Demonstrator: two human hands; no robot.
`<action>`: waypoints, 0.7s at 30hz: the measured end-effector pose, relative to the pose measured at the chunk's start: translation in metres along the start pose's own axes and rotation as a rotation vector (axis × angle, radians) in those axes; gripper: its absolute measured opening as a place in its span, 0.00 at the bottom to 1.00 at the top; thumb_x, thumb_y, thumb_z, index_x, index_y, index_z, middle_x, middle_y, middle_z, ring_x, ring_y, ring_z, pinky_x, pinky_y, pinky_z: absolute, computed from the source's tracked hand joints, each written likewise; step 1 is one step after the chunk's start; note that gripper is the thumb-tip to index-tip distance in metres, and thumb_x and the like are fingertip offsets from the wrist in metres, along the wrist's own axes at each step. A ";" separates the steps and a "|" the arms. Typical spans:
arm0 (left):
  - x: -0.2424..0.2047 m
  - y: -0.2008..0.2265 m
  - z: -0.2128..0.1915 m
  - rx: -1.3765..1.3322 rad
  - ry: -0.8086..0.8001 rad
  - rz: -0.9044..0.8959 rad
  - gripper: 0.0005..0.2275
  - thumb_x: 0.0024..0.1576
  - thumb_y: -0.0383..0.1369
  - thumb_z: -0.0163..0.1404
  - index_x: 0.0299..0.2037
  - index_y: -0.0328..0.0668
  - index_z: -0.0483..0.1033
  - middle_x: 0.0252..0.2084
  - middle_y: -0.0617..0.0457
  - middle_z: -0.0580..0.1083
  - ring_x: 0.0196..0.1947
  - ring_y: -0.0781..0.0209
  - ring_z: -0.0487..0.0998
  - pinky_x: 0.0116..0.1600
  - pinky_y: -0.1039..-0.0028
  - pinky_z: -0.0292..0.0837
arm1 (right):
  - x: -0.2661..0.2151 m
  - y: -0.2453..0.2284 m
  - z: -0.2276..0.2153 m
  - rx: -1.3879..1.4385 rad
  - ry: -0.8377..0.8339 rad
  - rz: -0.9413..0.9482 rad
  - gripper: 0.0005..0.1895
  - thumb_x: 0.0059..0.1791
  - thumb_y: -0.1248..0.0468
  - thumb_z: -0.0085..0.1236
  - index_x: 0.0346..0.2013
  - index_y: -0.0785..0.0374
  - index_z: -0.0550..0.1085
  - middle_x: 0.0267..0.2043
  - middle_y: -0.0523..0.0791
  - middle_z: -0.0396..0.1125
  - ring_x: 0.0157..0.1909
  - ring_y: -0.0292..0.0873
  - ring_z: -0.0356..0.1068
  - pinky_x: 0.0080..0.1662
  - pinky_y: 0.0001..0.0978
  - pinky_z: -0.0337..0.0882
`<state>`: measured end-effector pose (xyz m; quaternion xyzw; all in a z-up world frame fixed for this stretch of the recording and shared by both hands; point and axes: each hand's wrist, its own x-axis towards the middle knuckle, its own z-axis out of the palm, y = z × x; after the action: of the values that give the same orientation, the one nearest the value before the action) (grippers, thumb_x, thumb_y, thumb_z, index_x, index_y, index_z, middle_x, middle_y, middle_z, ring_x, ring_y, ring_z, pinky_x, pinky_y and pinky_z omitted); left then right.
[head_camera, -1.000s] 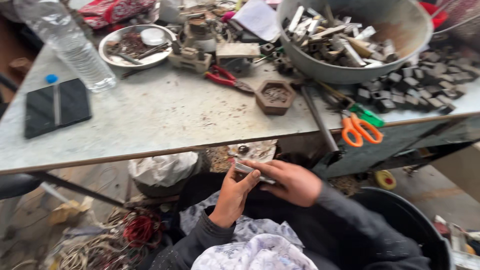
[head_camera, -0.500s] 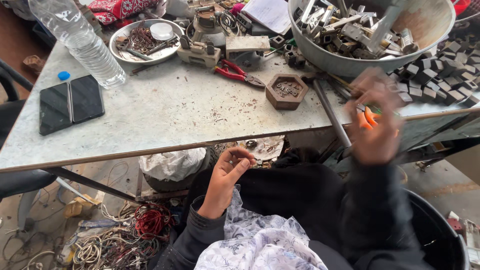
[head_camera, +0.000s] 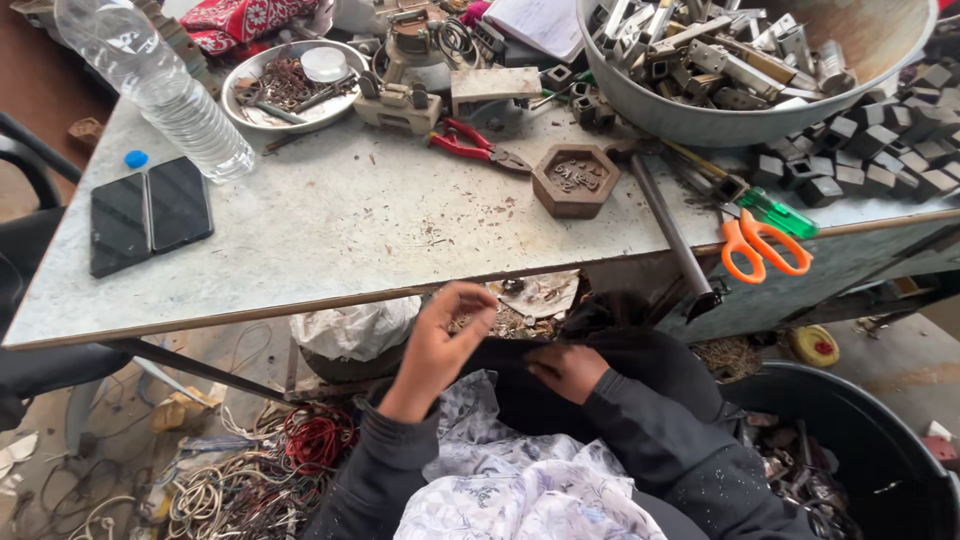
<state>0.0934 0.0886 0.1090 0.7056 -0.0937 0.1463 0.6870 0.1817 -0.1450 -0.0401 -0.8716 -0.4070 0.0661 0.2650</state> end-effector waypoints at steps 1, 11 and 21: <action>0.007 0.006 -0.006 0.117 0.019 0.068 0.07 0.62 0.30 0.55 0.47 0.39 0.75 0.45 0.55 0.76 0.48 0.66 0.77 0.55 0.75 0.72 | 0.001 0.010 0.010 -0.052 -0.107 0.040 0.14 0.49 0.55 0.59 0.46 0.53 0.81 0.43 0.46 0.77 0.43 0.52 0.76 0.43 0.45 0.75; 0.119 0.036 -0.063 1.054 0.053 0.372 0.12 0.58 0.34 0.59 0.50 0.46 0.75 0.52 0.48 0.75 0.55 0.47 0.74 0.60 0.54 0.68 | -0.005 0.044 0.036 0.023 -0.175 0.024 0.15 0.49 0.54 0.59 0.48 0.53 0.79 0.48 0.46 0.75 0.46 0.54 0.75 0.47 0.46 0.75; 0.266 -0.056 -0.112 1.024 0.360 0.678 0.10 0.64 0.27 0.56 0.53 0.48 0.72 0.56 0.51 0.74 0.63 0.52 0.72 0.71 0.55 0.64 | -0.010 0.050 0.019 0.099 -0.130 0.099 0.14 0.48 0.55 0.60 0.47 0.53 0.80 0.44 0.47 0.76 0.44 0.54 0.76 0.46 0.45 0.75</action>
<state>0.3531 0.2207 0.1469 0.8400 -0.1131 0.4979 0.1837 0.2029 -0.1714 -0.0830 -0.8704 -0.3760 0.1558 0.2772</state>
